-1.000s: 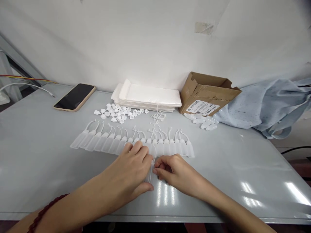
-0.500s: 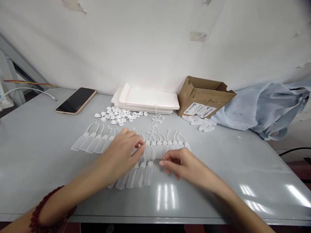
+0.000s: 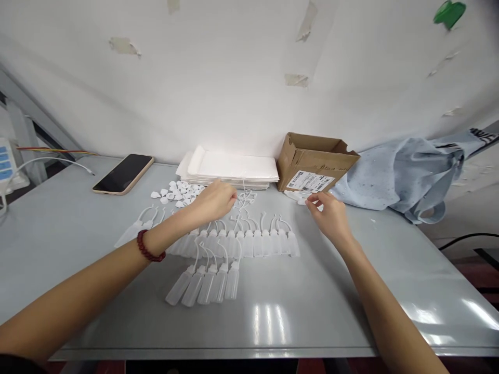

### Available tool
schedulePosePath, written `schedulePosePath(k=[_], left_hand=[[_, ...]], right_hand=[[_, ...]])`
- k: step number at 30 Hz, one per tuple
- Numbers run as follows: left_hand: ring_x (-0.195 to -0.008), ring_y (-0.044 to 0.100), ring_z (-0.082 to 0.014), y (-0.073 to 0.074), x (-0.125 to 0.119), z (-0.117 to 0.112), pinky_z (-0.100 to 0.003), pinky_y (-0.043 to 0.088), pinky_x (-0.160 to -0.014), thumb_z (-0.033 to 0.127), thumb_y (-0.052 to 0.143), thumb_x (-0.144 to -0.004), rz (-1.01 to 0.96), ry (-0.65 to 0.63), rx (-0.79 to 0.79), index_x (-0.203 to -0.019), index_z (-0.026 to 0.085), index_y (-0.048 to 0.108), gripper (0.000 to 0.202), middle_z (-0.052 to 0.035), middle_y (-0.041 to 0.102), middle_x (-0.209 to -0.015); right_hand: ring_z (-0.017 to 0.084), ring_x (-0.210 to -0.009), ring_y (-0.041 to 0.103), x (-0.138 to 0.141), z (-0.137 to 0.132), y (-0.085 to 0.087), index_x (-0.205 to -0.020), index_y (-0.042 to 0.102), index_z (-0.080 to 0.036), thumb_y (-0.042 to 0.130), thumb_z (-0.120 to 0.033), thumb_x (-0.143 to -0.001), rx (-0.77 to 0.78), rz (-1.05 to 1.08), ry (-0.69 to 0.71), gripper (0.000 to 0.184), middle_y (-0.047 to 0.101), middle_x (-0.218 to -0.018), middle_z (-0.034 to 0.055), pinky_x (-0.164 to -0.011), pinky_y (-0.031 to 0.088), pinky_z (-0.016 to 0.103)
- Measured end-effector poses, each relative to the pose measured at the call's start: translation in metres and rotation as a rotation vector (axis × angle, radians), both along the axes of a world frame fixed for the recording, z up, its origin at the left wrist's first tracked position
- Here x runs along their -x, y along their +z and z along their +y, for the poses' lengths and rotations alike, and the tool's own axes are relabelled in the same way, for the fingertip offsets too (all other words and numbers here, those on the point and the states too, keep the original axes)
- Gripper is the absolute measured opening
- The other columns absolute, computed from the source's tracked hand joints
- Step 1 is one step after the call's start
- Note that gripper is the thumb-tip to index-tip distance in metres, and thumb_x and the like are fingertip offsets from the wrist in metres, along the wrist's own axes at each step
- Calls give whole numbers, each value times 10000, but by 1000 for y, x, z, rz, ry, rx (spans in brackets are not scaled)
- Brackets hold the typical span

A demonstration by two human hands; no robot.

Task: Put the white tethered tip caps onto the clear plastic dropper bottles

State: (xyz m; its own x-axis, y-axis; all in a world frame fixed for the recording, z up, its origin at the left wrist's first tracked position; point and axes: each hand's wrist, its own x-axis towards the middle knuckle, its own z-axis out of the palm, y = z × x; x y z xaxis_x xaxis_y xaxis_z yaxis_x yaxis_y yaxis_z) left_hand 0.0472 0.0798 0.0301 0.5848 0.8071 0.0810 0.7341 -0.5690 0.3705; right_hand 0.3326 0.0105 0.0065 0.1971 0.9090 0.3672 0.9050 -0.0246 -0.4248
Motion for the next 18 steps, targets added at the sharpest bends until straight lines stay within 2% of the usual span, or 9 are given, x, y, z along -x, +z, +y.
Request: schedulePosePath(k=[3,6,9,13,15,18], left_hand=[[-629,599,-208,-1,-12,9,-294,385,-592,113,459,-774,84,22,6,-592,148,613,241,-72,633,-612],[-634,611,-198,-3,-20,14,-288,408,-586,117,468,-824,148,42,10,-635,129,620,243,-84,646,-658],[-720,623,-174,-6,-23,18,-300,479,-665,219,520,-897,188,67,9,-796,112,634,186,-65,653,-783],[-827,624,-161,-8,-24,21,-355,530,-751,347,547,-919,189,78,25,-1017,122,599,250,-52,634,-965],[-809,622,-155,-8,-24,22,-344,529,-737,349,546,-919,158,80,37,-1009,124,599,248,-48,633,-951],[-692,595,-154,-7,-23,22,-307,478,-660,263,546,-896,63,77,46,-812,117,623,185,-38,627,-765]], right_hand=[[265,-784,587,-6,2,-6,-870,656,-147,518,-224,-772,9,-76,-9,186,639,-919,134,-693,450,395],[277,-840,587,-11,5,-11,-929,664,-145,530,-205,-775,27,-129,5,213,644,-949,133,-720,455,397],[288,-933,575,-13,8,-16,-965,668,-153,532,-175,-781,39,-175,42,230,662,-995,124,-756,454,389],[298,-981,556,-15,10,-20,-972,673,-151,524,-140,-782,47,-234,85,241,674,-1027,125,-791,444,398],[302,-968,553,-16,10,-22,-964,676,-151,523,-131,-779,45,-258,89,241,677,-1014,131,-792,442,408],[306,-947,549,-17,10,-23,-954,679,-146,524,-117,-774,44,-292,86,239,678,-995,138,-788,444,413]])
